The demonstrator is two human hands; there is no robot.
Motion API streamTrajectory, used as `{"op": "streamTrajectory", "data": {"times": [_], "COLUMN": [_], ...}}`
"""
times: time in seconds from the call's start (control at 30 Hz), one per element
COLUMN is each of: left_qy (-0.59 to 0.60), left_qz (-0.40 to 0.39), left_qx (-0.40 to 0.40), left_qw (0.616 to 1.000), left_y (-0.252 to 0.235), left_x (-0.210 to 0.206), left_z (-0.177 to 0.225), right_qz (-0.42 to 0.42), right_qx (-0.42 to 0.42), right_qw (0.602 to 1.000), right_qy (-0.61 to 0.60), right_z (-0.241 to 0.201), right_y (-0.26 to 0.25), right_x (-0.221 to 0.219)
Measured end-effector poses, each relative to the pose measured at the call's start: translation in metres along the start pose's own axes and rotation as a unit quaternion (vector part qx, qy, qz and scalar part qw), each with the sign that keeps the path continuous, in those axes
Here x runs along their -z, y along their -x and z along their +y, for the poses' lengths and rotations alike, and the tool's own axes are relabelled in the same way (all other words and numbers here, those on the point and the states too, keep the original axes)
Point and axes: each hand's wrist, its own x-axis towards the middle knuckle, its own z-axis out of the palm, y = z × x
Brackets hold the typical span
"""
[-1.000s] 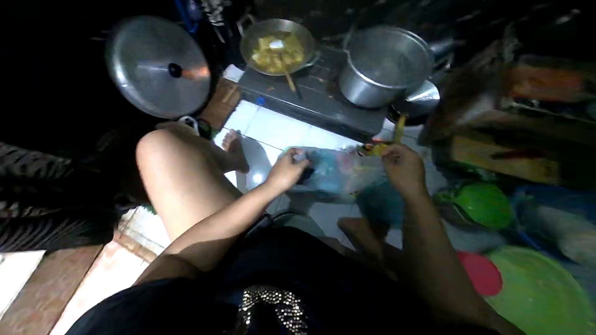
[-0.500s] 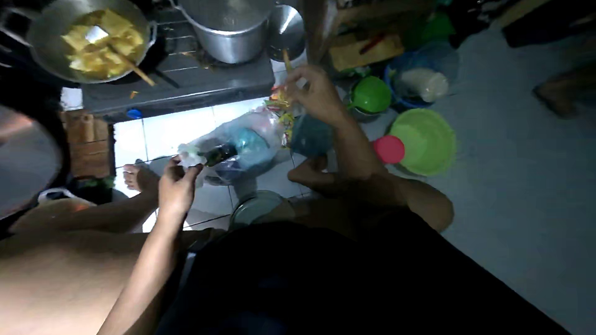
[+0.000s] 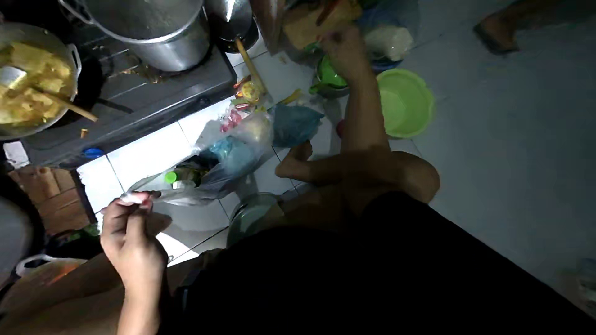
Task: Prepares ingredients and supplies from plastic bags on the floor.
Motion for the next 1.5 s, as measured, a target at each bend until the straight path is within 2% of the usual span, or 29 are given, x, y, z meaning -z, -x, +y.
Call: {"op": "streamTrajectory", "data": {"times": [0.1,0.17,0.23,0.33,0.4,0.47,0.53,0.67,0.73,0.8,0.87,0.9,0.97,1.03,1.07,1.13,1.2,1.37,1.5], "left_qy": [0.033,0.065,0.084,0.068,0.042,0.028,0.028,0.024,0.024,0.022,0.006,-0.009,-0.052,-0.138,-0.185,-0.242,-0.219,-0.11,-0.075], "left_qz": [-0.027,-0.063,-0.08,-0.058,-0.002,0.061,0.085,0.089,0.078,0.032,-0.065,-0.127,-0.218,-0.244,-0.244,-0.231,-0.22,-0.169,-0.2], "left_qx": [-0.058,-0.066,-0.067,-0.049,-0.016,0.013,0.023,0.006,-0.018,-0.039,-0.059,-0.069,-0.088,-0.124,-0.135,-0.134,-0.123,-0.136,-0.112], "left_qw": [0.997,0.994,0.991,0.995,0.999,0.998,0.996,0.996,0.996,0.998,0.996,0.989,0.971,0.952,0.943,0.933,0.942,0.97,0.971], "left_y": [0.004,0.003,0.0,-0.01,-0.015,-0.017,-0.016,-0.017,-0.017,-0.013,-0.007,-0.003,0.007,0.009,0.008,0.003,0.0,-0.001,0.0], "left_x": [-0.009,-0.014,-0.017,-0.019,-0.021,-0.026,-0.025,-0.021,-0.02,-0.021,-0.025,-0.027,-0.032,-0.031,-0.028,-0.021,-0.017,-0.021,-0.023], "left_z": [-0.003,-0.001,0.0,-0.001,0.001,0.007,0.011,0.012,0.014,0.021,0.026,0.028,0.029,0.025,0.024,0.028,0.028,0.016,0.014], "right_qz": [-0.109,-0.192,-0.302,-0.474,-0.511,-0.478,-0.448,-0.375,-0.347,-0.391,-0.453,-0.458,-0.402,-0.324,-0.316,-0.326,-0.289,-0.154,-0.044], "right_qx": [-0.049,-0.023,0.042,0.091,0.166,0.187,0.172,0.185,0.174,0.166,0.209,0.238,0.292,0.321,0.298,0.165,0.118,0.173,0.235], "right_qw": [0.985,0.971,0.946,0.875,0.841,0.847,0.865,0.908,0.913,0.882,0.842,0.833,0.845,0.856,0.863,0.905,0.928,0.93,0.936], "right_qy": [0.122,0.143,0.113,0.035,0.065,0.138,0.147,-0.031,-0.127,-0.205,-0.206,-0.202,-0.198,-0.242,-0.259,-0.218,-0.203,-0.285,-0.26], "right_z": [0.035,0.042,0.018,-0.049,-0.059,-0.066,-0.072,-0.067,-0.066,-0.074,-0.083,-0.084,-0.076,-0.065,-0.064,-0.085,-0.097,-0.124,-0.123], "right_y": [-0.003,-0.001,0.027,0.098,0.124,0.135,0.132,0.1,0.102,0.132,0.169,0.186,0.208,0.201,0.19,0.169,0.154,0.146,0.111], "right_x": [-0.031,-0.051,-0.067,-0.097,-0.141,-0.164,-0.162,-0.149,-0.154,-0.16,-0.175,-0.189,-0.224,-0.238,-0.231,-0.18,-0.141,-0.05,-0.002]}}
